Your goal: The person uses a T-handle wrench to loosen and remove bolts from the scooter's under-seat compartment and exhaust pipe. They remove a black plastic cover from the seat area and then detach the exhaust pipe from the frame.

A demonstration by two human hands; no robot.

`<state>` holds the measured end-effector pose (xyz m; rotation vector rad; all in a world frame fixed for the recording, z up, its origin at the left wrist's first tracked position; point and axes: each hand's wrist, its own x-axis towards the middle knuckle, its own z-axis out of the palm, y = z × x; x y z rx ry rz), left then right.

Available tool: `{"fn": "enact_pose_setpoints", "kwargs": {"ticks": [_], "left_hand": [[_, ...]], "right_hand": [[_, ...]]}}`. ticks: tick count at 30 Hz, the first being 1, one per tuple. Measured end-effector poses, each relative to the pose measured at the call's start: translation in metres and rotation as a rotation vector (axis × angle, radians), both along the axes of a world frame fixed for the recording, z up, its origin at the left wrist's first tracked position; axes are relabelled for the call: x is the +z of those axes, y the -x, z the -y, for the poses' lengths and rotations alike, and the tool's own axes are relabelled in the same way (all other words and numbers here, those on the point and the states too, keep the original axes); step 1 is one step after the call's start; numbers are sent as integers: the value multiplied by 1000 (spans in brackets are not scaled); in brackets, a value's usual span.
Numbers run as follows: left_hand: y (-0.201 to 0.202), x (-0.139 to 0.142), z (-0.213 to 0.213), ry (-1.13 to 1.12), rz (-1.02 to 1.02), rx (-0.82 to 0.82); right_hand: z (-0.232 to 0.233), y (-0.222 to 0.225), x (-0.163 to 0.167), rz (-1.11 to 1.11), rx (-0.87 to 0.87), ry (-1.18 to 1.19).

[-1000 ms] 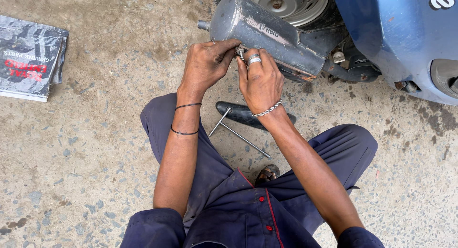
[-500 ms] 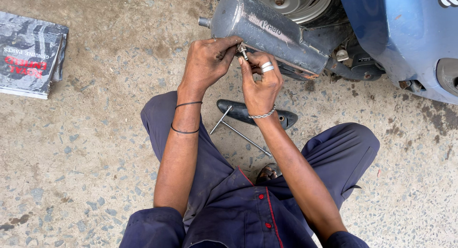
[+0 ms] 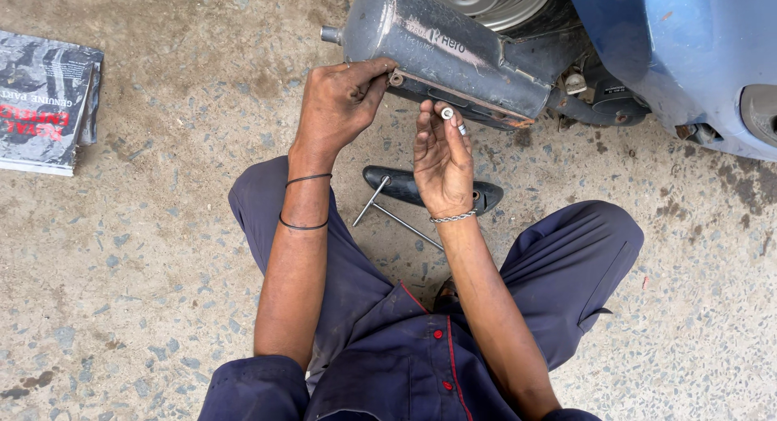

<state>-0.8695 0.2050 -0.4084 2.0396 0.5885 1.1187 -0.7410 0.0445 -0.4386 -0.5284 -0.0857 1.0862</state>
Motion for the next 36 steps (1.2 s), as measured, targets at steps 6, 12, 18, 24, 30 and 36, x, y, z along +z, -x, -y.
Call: {"fn": "enact_pose_setpoints", "kwargs": {"ticks": [6,12,18,24,30,36], "left_hand": [[0,0,1,-36,-8,15],[-3,-4,1,14,-86,9],[0,-9,1,-20,-122,23],[0,-6,2,-67,-58,7],[0,-3,4,-61,-77,19],[0,-1,5,-4,-71,16]], "right_hand": [[28,-11,-21,-140,32,-12],[51,-19,-65,168,174,295],[74,0,-137,463,480,965],[97,23,-168,771,722,1172],[107,27,-164,1443,638,1151],[99,-25,-169,1458,336,1151]]}}
